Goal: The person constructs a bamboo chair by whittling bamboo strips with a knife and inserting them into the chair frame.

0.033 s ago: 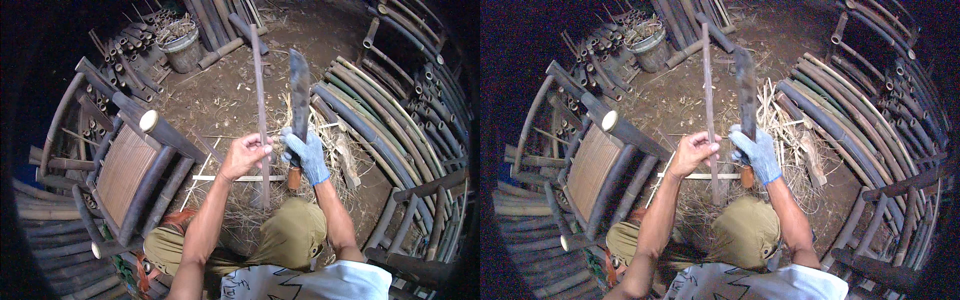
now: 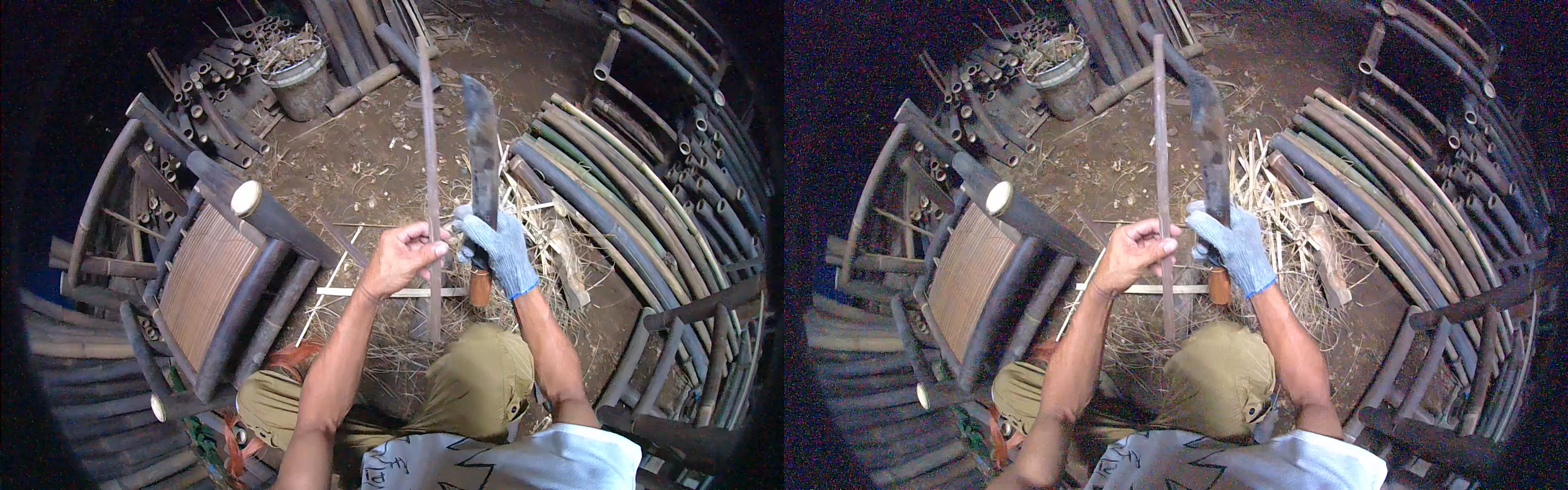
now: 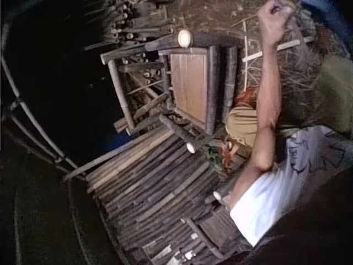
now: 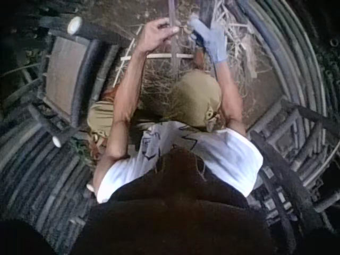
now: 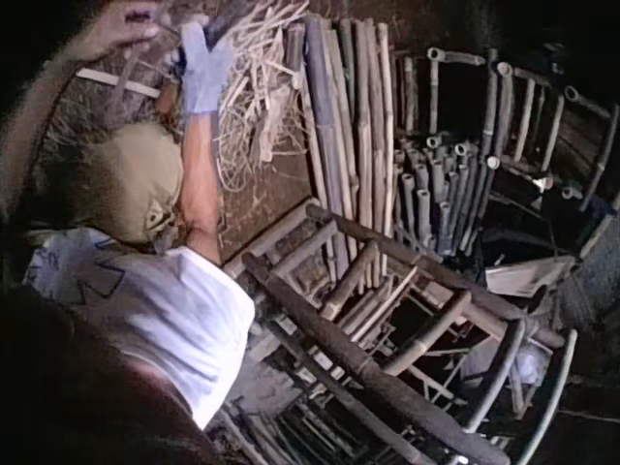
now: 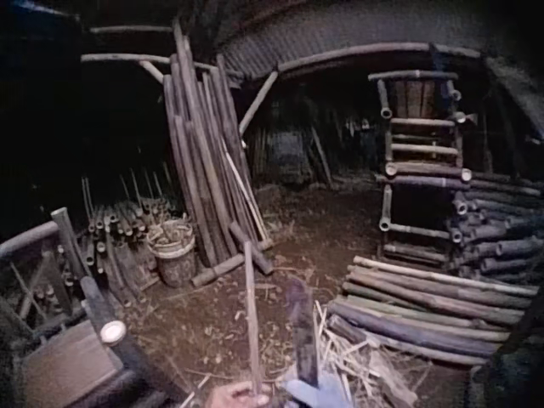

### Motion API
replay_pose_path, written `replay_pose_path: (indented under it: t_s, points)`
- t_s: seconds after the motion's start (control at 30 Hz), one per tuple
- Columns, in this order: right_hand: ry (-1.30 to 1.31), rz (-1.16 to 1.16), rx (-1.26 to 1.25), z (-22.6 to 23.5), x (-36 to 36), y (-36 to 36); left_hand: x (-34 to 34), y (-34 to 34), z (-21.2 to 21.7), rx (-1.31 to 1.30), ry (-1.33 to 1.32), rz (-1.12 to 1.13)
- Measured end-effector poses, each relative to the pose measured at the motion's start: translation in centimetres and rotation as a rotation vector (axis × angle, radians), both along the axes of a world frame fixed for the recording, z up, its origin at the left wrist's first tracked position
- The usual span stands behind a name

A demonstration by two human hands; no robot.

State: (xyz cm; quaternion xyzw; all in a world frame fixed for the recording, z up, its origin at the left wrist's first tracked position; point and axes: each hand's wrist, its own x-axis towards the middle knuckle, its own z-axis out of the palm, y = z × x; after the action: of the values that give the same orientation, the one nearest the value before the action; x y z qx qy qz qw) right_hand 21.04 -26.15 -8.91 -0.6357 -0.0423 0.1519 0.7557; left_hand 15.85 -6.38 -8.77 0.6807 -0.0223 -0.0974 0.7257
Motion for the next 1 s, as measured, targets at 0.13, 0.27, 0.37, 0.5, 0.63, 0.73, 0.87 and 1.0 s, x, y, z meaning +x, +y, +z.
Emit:
replay_pose_path:
  t_s: [0.13,0.27,0.37,0.5,0.63,0.73,0.87,1.0]
  points:
    - [-0.164,0.059,-0.151,2.7,0.5,1.5,-2.4,-0.6,3.1,0.065,0.019,-0.035]
    - [-0.168,0.137,-0.168,5.3,-0.8,2.1,-4.5,-0.5,4.1,0.057,-0.009,0.032]
    - [-0.119,0.184,-0.111,6.0,-1.5,2.0,-5.7,-0.5,4.1,-0.018,-0.014,0.113]
    - [-0.166,0.193,-0.182,6.2,-2.6,2.1,-6.8,0.0,3.5,-0.038,-0.008,0.094]
    - [-0.238,0.056,-0.250,6.1,-2.9,2.4,-6.4,0.7,2.5,0.001,-0.030,0.158]
    - [-0.370,-0.149,-0.383,4.2,0.1,1.0,-4.2,4.4,-2.1,0.211,0.033,0.322]
    - [-0.658,-0.321,-0.956,-2.8,5.4,-5.7,-5.3,10.4,-16.0,0.065,0.461,0.588]
    - [-0.797,-0.528,-1.314,-9.7,3.6,-12.7,-8.5,9.2,-27.6,-0.260,0.784,0.586]
